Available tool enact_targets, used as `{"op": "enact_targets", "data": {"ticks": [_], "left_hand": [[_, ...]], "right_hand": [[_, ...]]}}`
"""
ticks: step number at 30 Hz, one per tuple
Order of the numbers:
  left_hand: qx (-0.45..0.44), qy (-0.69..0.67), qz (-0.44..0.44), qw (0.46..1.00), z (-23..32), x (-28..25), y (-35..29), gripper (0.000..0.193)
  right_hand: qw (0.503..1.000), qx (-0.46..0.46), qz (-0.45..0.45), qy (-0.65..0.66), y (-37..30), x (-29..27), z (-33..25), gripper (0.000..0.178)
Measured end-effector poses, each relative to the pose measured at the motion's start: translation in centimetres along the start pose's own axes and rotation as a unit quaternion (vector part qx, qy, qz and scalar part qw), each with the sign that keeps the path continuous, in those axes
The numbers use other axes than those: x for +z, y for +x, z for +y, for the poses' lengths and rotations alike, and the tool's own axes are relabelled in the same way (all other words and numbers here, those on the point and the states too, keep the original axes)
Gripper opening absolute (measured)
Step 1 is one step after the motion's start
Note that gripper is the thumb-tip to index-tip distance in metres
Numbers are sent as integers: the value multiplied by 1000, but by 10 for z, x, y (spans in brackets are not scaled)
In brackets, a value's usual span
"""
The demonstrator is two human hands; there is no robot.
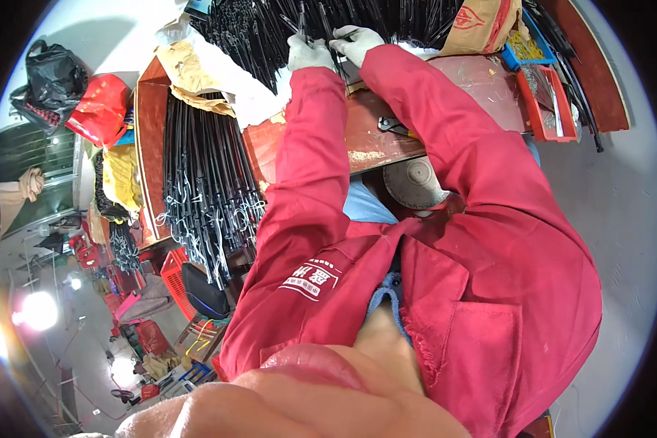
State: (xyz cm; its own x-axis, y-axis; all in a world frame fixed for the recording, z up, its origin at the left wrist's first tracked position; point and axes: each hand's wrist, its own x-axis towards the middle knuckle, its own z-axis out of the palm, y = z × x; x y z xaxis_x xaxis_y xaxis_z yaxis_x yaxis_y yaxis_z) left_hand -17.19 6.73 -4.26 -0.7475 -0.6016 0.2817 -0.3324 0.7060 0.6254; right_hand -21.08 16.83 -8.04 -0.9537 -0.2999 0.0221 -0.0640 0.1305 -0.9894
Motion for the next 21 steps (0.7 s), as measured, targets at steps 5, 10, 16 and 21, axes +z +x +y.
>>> {"op": "enact_targets", "data": {"ticks": [5, 10, 16, 21], "left_hand": [[-97, -64, -8, 993, 12, -21, 2, 21], [-160, -208, -62, 963, -1, -60, -8, 20], [-178, -439, -132, 871, -8, -81, -34, 19], [-123, -531, -248, 801, -3, -101, -39, 17]], "right_hand": [[988, -89, 8, -125, -24, -11, -14, 26], [945, -232, 64, -223, -64, -39, -79, 22], [991, -86, 23, 103, -33, -70, -93, 14], [992, 44, -82, 88, -49, -48, -134, 14]]}}
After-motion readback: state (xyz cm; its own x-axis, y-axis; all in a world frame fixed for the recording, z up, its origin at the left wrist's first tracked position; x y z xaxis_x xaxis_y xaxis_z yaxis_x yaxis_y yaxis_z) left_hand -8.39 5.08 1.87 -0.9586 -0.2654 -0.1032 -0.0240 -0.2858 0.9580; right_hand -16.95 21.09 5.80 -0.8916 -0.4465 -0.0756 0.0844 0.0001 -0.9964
